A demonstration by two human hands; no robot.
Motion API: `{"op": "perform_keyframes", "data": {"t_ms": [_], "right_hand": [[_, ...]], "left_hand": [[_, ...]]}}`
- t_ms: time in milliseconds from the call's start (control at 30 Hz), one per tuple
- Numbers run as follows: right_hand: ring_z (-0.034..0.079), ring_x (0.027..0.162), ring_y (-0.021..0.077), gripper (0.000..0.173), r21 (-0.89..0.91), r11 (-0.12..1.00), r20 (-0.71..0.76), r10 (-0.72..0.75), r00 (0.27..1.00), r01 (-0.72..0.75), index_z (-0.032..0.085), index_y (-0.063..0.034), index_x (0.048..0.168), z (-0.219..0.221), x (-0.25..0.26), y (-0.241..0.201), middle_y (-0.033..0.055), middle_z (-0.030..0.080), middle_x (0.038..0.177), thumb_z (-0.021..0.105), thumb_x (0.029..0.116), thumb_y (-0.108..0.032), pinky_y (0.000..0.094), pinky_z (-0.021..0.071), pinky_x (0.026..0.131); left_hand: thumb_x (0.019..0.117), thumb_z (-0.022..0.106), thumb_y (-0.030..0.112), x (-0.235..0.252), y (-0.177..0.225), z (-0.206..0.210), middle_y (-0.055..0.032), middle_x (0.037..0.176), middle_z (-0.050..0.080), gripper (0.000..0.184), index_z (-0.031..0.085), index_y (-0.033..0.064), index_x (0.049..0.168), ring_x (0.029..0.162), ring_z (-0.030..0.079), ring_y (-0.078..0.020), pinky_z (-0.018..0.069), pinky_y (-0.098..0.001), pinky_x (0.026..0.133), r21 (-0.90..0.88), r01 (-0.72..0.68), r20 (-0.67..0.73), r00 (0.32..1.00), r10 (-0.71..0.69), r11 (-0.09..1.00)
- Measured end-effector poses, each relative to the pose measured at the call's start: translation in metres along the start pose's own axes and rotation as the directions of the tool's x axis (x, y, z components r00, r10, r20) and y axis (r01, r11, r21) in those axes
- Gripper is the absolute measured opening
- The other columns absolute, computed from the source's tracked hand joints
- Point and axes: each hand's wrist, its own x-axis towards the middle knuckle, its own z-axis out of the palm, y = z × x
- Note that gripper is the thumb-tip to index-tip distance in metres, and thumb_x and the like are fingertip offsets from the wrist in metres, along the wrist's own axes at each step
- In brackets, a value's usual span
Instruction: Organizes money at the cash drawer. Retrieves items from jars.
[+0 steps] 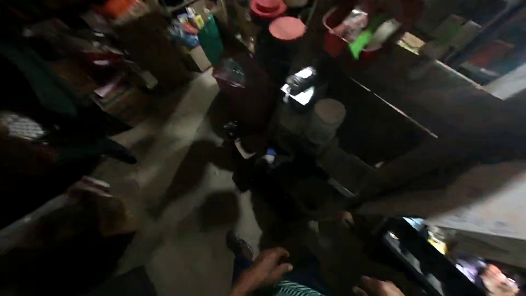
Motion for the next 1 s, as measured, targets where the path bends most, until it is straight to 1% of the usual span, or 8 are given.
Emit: {"op": "perform_keyframes", "data": {"t_ms": [133, 333, 433, 533, 667, 833, 933, 1000], "right_hand": [[0.067, 0.110, 0.0427, 0.034, -0.113, 0.983, 0.162, -0.124, 0.979, 0.143, 0.070, 0.0002, 0.120, 0.032, 0.103, -0.149, 0.0255, 0.071, 0.113, 0.057, 0.1049, -0.027, 0.0600, 0.0503, 0.099], [0.068, 0.110, 0.0365, 0.037, -0.102, 0.904, 0.137, -0.400, 0.906, 0.415, 0.063, -0.0027, 0.135, -0.002, 0.193, -0.315, 0.0211, 0.069, 0.120, 0.063, 0.1002, -0.016, 0.0549, 0.0507, 0.100], [0.064, 0.121, 0.0352, 0.045, -0.129, 0.921, 0.082, -0.359, 0.930, 0.367, 0.056, -0.0064, 0.145, -0.031, 0.241, -0.361, 0.0198, 0.063, 0.135, 0.063, 0.1010, -0.016, 0.0533, 0.0480, 0.107], [0.065, 0.119, 0.0341, 0.044, -0.158, 0.938, -0.033, -0.317, 0.948, 0.309, 0.056, -0.0080, 0.145, -0.058, 0.298, -0.391, 0.0185, 0.064, 0.134, 0.060, 0.1024, -0.016, 0.0527, 0.0499, 0.105], [0.068, 0.114, 0.0300, 0.042, -0.097, 0.945, -0.165, -0.325, 0.931, 0.312, 0.057, -0.0034, 0.142, -0.096, 0.388, -0.431, 0.0178, 0.067, 0.130, 0.056, 0.1052, -0.023, 0.0473, 0.0521, 0.103], [0.066, 0.112, 0.0343, 0.040, -0.009, 0.991, -0.185, -0.134, 0.974, 0.134, 0.061, 0.0038, 0.133, -0.168, 0.480, -0.518, 0.0234, 0.068, 0.120, 0.057, 0.1045, -0.023, 0.0490, 0.0510, 0.101], [0.063, 0.113, 0.0370, 0.037, 0.077, 0.996, -0.238, 0.069, 0.969, -0.052, 0.062, 0.0035, 0.131, -0.222, 0.496, -0.541, 0.0254, 0.065, 0.124, 0.064, 0.0998, -0.016, 0.0526, 0.0495, 0.100], [0.068, 0.105, 0.0323, 0.033, -0.043, 0.997, -0.454, -0.078, 0.888, 0.065, 0.065, -0.0032, 0.129, -0.257, 0.516, -0.548, 0.0199, 0.068, 0.119, 0.065, 0.1003, -0.019, 0.0508, 0.0551, 0.093]], "left_hand": [[0.1021, 0.062, 0.033, -0.074, -0.078, -0.087, -0.0180, 0.126, 0.067, 0.043, 0.063, 0.0029, 0.133, 0.115, 0.067, -0.0288, 0.0515, -0.0476, 0.104, -0.060, 0.070, -0.135, 0.988, -0.078, 0.996], [0.1009, 0.065, 0.024, -0.163, -0.104, -0.232, -0.0164, 0.127, 0.067, 0.041, 0.061, 0.0022, 0.136, 0.114, 0.067, -0.0265, 0.0538, -0.0453, 0.101, -0.291, 0.215, -0.458, 0.824, -0.333, 0.932], [0.1003, 0.065, 0.024, -0.151, -0.119, -0.291, -0.0162, 0.125, 0.068, 0.040, 0.062, 0.0012, 0.133, 0.110, 0.069, -0.0242, 0.0554, -0.0430, 0.098, -0.309, 0.124, -0.562, 0.776, -0.286, 0.943], [0.0990, 0.064, 0.022, -0.122, -0.140, -0.340, -0.0137, 0.121, 0.069, 0.037, 0.065, 0.0014, 0.130, 0.104, 0.070, -0.0198, 0.0584, -0.0381, 0.091, -0.325, 0.001, -0.594, 0.778, -0.204, 0.946], [0.1000, 0.065, 0.023, -0.080, -0.168, -0.419, -0.0147, 0.124, 0.069, 0.038, 0.063, 0.0028, 0.132, 0.107, 0.069, -0.0249, 0.0565, -0.0452, 0.094, -0.375, 0.168, -0.423, 0.844, -0.330, 0.912], [0.1002, 0.065, 0.020, -0.044, -0.178, -0.540, -0.0165, 0.124, 0.069, 0.038, 0.062, 0.0019, 0.133, 0.110, 0.069, -0.0272, 0.0553, -0.0470, 0.097, -0.446, 0.309, -0.336, 0.812, -0.477, 0.840], [0.0988, 0.066, 0.017, -0.021, -0.184, -0.605, -0.0192, 0.124, 0.068, 0.038, 0.062, -0.0027, 0.132, 0.110, 0.069, -0.0262, 0.0564, -0.0446, 0.097, -0.478, 0.223, -0.390, 0.813, -0.433, 0.850], [0.0990, 0.065, 0.016, -0.007, -0.178, -0.653, -0.0200, 0.124, 0.069, 0.038, 0.062, -0.0038, 0.131, 0.107, 0.071, -0.0245, 0.0578, -0.0416, 0.094, -0.464, 0.176, -0.425, 0.816, -0.392, 0.868]]}}
